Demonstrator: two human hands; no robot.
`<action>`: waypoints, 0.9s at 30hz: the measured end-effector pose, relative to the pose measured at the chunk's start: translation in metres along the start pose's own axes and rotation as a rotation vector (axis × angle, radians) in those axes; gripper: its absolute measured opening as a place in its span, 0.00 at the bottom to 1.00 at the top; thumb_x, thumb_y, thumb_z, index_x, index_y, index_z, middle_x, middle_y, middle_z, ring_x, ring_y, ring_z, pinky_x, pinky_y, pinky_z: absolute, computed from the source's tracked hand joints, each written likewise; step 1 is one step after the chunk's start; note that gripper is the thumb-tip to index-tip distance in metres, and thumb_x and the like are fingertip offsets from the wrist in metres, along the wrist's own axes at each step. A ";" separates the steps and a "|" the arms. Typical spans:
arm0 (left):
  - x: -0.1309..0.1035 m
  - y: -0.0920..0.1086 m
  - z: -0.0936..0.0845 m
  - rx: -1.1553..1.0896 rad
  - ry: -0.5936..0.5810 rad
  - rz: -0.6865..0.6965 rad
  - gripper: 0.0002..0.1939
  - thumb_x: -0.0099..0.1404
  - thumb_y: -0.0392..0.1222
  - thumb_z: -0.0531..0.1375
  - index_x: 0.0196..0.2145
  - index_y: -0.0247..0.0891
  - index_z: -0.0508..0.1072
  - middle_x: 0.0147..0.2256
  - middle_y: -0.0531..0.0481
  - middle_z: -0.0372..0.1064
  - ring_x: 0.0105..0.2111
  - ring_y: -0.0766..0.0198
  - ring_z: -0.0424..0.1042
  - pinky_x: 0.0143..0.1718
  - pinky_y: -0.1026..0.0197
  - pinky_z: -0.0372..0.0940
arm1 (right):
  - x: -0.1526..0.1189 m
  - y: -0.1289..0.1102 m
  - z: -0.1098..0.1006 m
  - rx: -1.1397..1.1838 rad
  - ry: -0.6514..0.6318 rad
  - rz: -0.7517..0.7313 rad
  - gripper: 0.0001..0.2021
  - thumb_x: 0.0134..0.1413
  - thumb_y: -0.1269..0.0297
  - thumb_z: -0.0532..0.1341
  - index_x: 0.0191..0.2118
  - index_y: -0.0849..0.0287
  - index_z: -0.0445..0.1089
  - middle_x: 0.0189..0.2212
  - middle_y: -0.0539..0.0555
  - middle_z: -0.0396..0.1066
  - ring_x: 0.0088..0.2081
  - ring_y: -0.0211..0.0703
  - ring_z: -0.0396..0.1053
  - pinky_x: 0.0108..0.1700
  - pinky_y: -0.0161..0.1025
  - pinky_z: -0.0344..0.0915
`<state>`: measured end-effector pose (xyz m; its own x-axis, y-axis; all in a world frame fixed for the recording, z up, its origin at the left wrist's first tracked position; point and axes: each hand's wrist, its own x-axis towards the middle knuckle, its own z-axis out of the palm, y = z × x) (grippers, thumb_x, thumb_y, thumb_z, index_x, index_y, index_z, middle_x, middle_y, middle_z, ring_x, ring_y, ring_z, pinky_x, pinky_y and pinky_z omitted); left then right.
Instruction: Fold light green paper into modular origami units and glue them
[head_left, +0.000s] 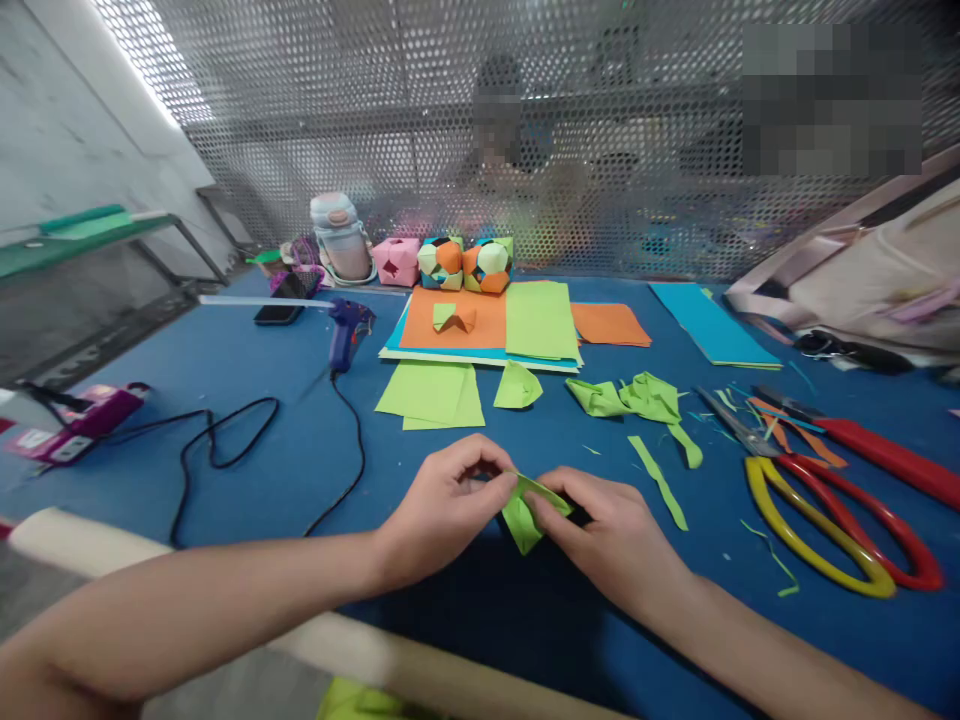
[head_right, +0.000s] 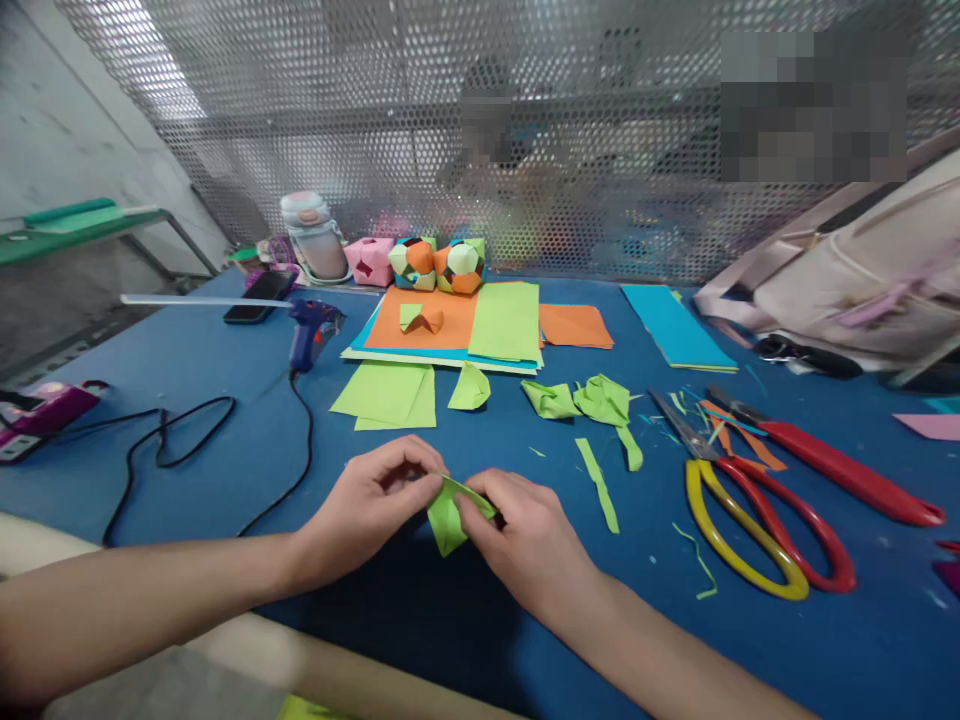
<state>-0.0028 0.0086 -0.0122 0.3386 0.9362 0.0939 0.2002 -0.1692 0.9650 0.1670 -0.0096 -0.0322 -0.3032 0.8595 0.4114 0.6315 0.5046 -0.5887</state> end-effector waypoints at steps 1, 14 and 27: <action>0.000 0.000 0.000 -0.005 0.003 0.006 0.04 0.60 0.36 0.56 0.28 0.35 0.68 0.29 0.51 0.65 0.31 0.67 0.65 0.34 0.66 0.60 | 0.000 0.000 0.000 0.000 0.001 0.015 0.10 0.57 0.65 0.55 0.26 0.58 0.65 0.19 0.47 0.64 0.21 0.34 0.61 0.25 0.31 0.57; -0.001 0.006 0.002 0.013 0.019 0.022 0.05 0.60 0.39 0.56 0.29 0.34 0.68 0.30 0.49 0.67 0.31 0.66 0.66 0.34 0.65 0.61 | -0.001 -0.001 0.001 -0.032 0.049 0.013 0.12 0.55 0.68 0.55 0.21 0.59 0.61 0.17 0.45 0.57 0.21 0.33 0.55 0.26 0.32 0.52; 0.001 0.005 0.001 0.024 0.013 0.020 0.06 0.60 0.39 0.56 0.29 0.34 0.68 0.29 0.50 0.66 0.29 0.67 0.64 0.32 0.65 0.59 | 0.000 -0.002 0.000 0.014 0.023 0.010 0.12 0.56 0.68 0.54 0.22 0.58 0.59 0.18 0.45 0.54 0.21 0.32 0.53 0.25 0.31 0.51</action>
<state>-0.0003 0.0084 -0.0077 0.3304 0.9366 0.1168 0.2153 -0.1953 0.9568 0.1653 -0.0112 -0.0313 -0.2801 0.8626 0.4213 0.6244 0.4971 -0.6025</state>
